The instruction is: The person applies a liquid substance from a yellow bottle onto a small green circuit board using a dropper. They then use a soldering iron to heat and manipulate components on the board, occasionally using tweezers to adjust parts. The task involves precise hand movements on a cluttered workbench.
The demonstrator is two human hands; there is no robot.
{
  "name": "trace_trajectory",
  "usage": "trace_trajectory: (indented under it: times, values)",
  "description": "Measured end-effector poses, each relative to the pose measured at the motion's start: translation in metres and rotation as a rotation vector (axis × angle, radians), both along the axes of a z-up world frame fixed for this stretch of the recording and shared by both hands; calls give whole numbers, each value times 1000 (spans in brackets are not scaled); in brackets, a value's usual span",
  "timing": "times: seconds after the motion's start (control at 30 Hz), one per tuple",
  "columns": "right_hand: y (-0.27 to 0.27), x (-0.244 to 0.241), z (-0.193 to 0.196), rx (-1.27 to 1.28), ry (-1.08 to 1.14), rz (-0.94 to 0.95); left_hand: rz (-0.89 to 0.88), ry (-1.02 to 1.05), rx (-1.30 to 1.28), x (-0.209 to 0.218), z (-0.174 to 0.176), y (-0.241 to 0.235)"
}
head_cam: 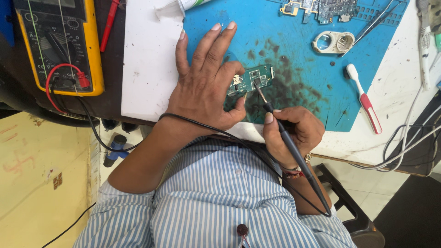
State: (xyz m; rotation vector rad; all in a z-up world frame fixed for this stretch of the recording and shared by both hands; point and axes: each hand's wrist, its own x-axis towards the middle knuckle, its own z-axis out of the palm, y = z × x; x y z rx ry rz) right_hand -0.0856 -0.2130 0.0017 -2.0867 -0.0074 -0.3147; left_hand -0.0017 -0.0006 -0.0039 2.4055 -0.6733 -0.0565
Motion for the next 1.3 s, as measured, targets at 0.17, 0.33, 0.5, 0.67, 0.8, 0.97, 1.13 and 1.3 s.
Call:
trace_trajectory:
  times: [0.17, 0.33, 0.5, 0.67, 0.8, 0.97, 1.13, 1.3]
  values:
    - [-3, -3, -1, 16, 27, 1, 0, 5, -2, 0, 0, 0]
    - [-10, -15, -13, 188, 15, -83, -1, 11, -1, 1, 1, 0]
    - [-16, -22, -13, 253, 120, -142, 2, 17, 2, 2, 5, 0]
    - [-16, -23, -9, 199, 109, -98, -6, 27, 6, 1, 6, 0]
    - [-15, -16, -7, 122, 103, -69, -5, 34, -2, 1, 7, 1]
    - [-14, -13, -6, 97, 87, -49, -3, 22, 4, 1, 6, 1]
    - [-15, -14, -5, 93, 101, -53, -1, 29, -1, 1, 6, 0]
    - [-15, -12, -5, 84, 80, -46, -3, 17, 7, 2, 4, 0]
